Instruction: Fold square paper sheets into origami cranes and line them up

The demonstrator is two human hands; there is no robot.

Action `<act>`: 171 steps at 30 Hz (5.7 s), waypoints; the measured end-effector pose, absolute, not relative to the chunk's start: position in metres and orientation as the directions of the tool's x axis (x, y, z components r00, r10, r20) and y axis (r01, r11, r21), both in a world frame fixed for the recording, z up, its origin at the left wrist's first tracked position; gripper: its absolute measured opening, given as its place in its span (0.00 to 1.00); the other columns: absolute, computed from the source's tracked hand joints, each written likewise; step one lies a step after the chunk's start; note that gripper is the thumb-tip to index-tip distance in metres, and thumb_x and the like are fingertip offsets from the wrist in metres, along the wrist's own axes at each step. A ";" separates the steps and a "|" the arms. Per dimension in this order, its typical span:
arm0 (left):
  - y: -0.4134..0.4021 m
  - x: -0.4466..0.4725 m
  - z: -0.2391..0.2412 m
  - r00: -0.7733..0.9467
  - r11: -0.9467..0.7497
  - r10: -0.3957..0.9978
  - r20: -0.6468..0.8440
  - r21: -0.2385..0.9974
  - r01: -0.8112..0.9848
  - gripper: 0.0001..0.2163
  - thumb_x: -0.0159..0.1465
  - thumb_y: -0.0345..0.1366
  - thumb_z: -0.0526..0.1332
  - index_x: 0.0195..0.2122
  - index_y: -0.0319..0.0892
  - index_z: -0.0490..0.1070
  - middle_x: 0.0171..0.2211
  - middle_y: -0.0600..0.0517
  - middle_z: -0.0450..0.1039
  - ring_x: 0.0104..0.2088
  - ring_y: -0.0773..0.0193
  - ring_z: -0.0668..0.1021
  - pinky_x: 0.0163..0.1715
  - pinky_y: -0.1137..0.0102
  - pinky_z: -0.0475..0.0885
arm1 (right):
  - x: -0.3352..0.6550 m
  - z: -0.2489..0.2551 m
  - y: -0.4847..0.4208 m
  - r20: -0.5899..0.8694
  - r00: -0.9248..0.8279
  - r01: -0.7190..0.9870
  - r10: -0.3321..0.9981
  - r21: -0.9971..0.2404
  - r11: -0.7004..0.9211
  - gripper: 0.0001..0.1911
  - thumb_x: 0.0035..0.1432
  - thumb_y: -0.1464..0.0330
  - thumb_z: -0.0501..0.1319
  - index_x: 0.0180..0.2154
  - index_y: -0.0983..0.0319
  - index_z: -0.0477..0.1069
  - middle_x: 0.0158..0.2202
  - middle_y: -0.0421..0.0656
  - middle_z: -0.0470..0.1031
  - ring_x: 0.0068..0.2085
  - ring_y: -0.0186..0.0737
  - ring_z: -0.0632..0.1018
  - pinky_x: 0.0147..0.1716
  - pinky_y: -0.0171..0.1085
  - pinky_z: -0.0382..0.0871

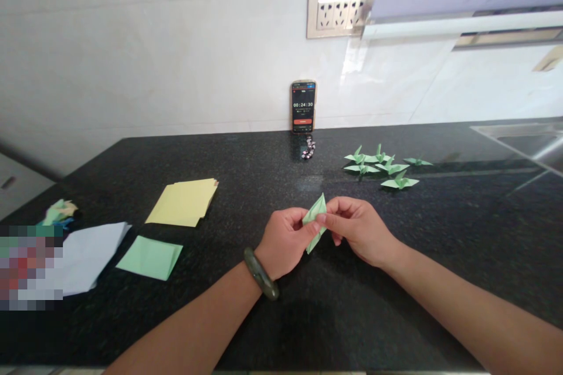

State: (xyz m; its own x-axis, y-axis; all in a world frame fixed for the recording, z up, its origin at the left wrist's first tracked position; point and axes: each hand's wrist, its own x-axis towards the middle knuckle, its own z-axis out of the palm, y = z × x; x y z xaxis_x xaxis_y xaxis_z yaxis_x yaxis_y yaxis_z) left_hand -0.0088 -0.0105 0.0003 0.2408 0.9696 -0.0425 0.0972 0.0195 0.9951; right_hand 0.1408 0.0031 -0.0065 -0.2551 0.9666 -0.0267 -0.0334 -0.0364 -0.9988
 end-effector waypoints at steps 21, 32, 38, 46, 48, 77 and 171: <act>-0.010 -0.007 0.001 0.333 0.200 0.927 -0.170 0.978 -0.058 0.15 0.53 0.44 0.62 0.30 0.34 0.73 0.25 0.50 0.72 0.26 0.68 0.74 0.28 0.73 0.67 | 0.144 0.000 0.008 -0.052 -0.204 -0.220 0.977 -0.971 -0.098 0.12 0.45 0.63 0.66 0.22 0.65 0.69 0.17 0.36 0.66 0.16 0.24 0.61 0.13 0.27 0.54; -0.011 -0.008 -0.005 0.132 -0.148 0.983 0.128 0.976 0.159 0.11 0.57 0.40 0.59 0.35 0.39 0.71 0.30 0.50 0.72 0.30 0.65 0.74 0.32 0.69 0.71 | 0.144 0.000 0.007 -0.070 -0.175 -0.117 0.982 -0.989 -0.091 0.13 0.46 0.62 0.65 0.24 0.65 0.69 0.16 0.34 0.64 0.13 0.23 0.58 0.10 0.27 0.51; -0.020 -0.009 -0.002 0.220 -0.608 0.771 0.598 0.589 0.532 0.10 0.51 0.38 0.65 0.31 0.39 0.72 0.33 0.47 0.68 0.37 0.61 0.71 0.39 0.66 0.68 | 0.141 0.005 0.006 -0.163 -0.137 -0.221 0.977 -0.957 -0.190 0.12 0.42 0.65 0.66 0.27 0.63 0.66 0.10 0.29 0.57 0.10 0.23 0.55 0.07 0.26 0.51; -0.014 -0.012 0.000 0.235 -0.498 0.866 0.441 0.723 0.479 0.05 0.58 0.32 0.57 0.30 0.40 0.72 0.29 0.50 0.73 0.31 0.66 0.73 0.34 0.71 0.67 | 0.143 0.009 0.001 -0.103 -0.259 -0.149 0.960 -0.978 -0.145 0.14 0.50 0.57 0.60 0.28 0.62 0.66 0.12 0.31 0.59 0.12 0.24 0.55 0.10 0.27 0.51; -0.012 -0.012 -0.001 0.182 -0.353 0.935 0.304 0.850 0.392 0.05 0.57 0.35 0.59 0.29 0.40 0.72 0.27 0.51 0.73 0.28 0.66 0.73 0.30 0.72 0.67 | 0.146 0.007 0.002 0.002 -0.224 -0.033 0.975 -0.999 -0.006 0.15 0.51 0.56 0.59 0.29 0.63 0.69 0.15 0.33 0.60 0.15 0.25 0.60 0.13 0.28 0.55; -0.010 -0.010 0.007 0.205 0.218 0.962 -0.180 0.959 -0.182 0.10 0.47 0.34 0.67 0.28 0.35 0.72 0.23 0.52 0.74 0.24 0.69 0.75 0.25 0.74 0.72 | 0.152 0.000 0.005 0.101 -0.295 0.098 0.950 -0.986 0.135 0.05 0.47 0.67 0.62 0.26 0.63 0.71 0.20 0.37 0.69 0.20 0.29 0.68 0.19 0.30 0.63; -0.006 -0.010 0.003 0.170 0.279 0.955 -0.245 0.934 -0.222 0.10 0.49 0.34 0.66 0.29 0.35 0.69 0.23 0.52 0.74 0.23 0.72 0.75 0.25 0.76 0.71 | 0.148 -0.002 0.005 0.421 -0.393 0.351 0.817 -0.753 0.557 0.05 0.54 0.70 0.59 0.28 0.61 0.72 0.35 0.44 0.66 0.37 0.37 0.70 0.35 0.36 0.65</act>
